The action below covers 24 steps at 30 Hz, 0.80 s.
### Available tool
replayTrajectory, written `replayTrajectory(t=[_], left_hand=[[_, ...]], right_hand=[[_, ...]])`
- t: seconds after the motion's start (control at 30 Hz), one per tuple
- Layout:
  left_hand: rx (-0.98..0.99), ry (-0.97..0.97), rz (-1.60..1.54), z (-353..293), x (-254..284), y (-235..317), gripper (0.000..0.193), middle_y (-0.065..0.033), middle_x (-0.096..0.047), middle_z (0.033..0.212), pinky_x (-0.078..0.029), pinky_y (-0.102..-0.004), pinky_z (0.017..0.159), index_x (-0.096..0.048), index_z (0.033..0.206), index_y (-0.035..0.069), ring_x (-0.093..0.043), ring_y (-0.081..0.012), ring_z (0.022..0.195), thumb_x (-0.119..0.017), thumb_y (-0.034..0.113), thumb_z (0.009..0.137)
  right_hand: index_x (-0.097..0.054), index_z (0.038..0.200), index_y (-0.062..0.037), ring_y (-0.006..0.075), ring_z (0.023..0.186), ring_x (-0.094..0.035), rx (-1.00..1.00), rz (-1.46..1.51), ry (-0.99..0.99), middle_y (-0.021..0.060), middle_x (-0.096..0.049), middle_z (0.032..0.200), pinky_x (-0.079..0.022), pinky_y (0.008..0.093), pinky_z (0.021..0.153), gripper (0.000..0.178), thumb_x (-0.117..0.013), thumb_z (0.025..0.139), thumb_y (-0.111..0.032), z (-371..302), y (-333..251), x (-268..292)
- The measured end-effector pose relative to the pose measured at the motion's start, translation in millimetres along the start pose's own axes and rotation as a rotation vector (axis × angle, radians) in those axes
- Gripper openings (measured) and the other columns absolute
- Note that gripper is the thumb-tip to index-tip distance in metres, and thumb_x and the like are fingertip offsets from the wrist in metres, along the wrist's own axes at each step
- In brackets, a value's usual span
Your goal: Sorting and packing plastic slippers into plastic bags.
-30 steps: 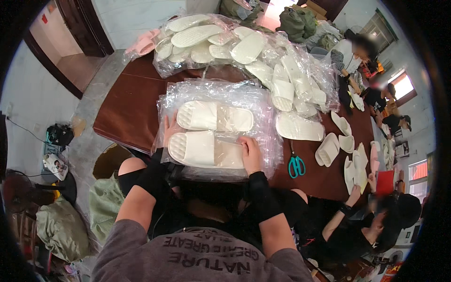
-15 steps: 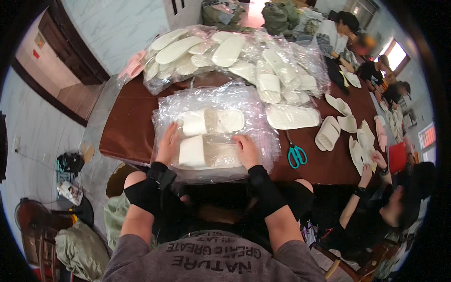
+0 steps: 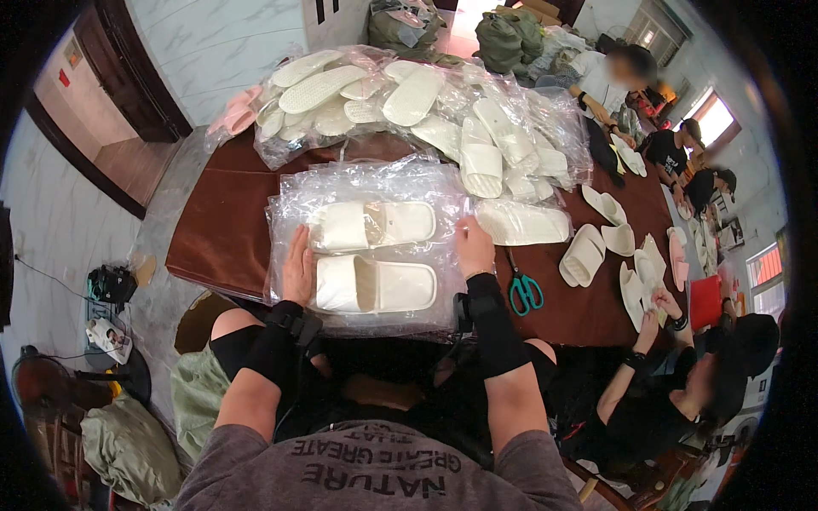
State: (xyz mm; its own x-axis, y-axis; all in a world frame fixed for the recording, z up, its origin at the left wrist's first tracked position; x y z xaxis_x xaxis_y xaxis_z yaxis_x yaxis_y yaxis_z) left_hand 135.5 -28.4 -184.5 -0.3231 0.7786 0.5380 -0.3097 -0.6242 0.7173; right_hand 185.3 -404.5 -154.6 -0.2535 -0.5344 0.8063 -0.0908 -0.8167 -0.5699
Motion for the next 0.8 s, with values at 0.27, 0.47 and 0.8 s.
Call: replayTrajectory(t=[0.27, 0.47, 0.8], left_hand=[[0.015, 0.044, -0.009, -1.5, 1.4, -2.3, 0.036, -0.0200, -0.046, 0.139, -0.037, -0.0384, 0.107, -0.048, 0.130, -0.002, -0.043, -0.0350, 0.129, -0.044, 0.002, 0.095], [0.027, 0.056, -0.022, -1.2, 0.8, 0.1, 0.036, -0.0197, -0.047, 0.138, -0.037, -0.0389, 0.106, -0.048, 0.130, -0.002, -0.044, -0.0351, 0.129, -0.044, 0.002, 0.095], [0.055, 0.042, -0.014, 1.1, 0.7, -1.3, 0.036, -0.0190, -0.045, 0.140, -0.037, -0.0402, 0.107, -0.047, 0.131, -0.002, -0.042, -0.0358, 0.129, -0.044, 0.002, 0.095]], right_hand=[[-0.065, 0.084, -0.0118, 0.0299, 0.096, -0.052, 0.235, -0.272, 0.160, 0.0079, -0.057, 0.097, -0.044, 0.0438, 0.079, 0.005, -0.063, 0.081, -0.016, -2.0, -40.8, 11.3], [-0.062, 0.093, -0.0078, 0.0277, 0.096, -0.055, 0.433, -0.270, 0.208, 0.0075, -0.060, 0.100, -0.045, 0.0425, 0.081, 0.010, -0.059, 0.088, -0.017, 12.4, -75.0, 34.6], [-0.057, 0.107, 0.0047, 0.0246, 0.077, -0.064, -0.316, 0.827, -0.537, 0.0144, -0.066, 0.089, -0.050, 0.0359, 0.067, 0.035, -0.060, 0.091, -0.026, -22.3, -2.0, -45.6]])
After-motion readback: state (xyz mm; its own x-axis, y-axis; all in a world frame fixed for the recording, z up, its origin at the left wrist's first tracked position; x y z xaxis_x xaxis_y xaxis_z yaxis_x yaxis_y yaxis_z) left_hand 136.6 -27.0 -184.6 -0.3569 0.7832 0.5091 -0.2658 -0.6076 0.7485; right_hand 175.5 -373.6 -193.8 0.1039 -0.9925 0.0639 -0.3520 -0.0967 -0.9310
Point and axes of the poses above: each hand's wrist, its own z-axis towards the middle knuckle, its own x-axis out of the back of the hand, y = z × x, the point moved 6 cm from there along z, towards the middle knuckle
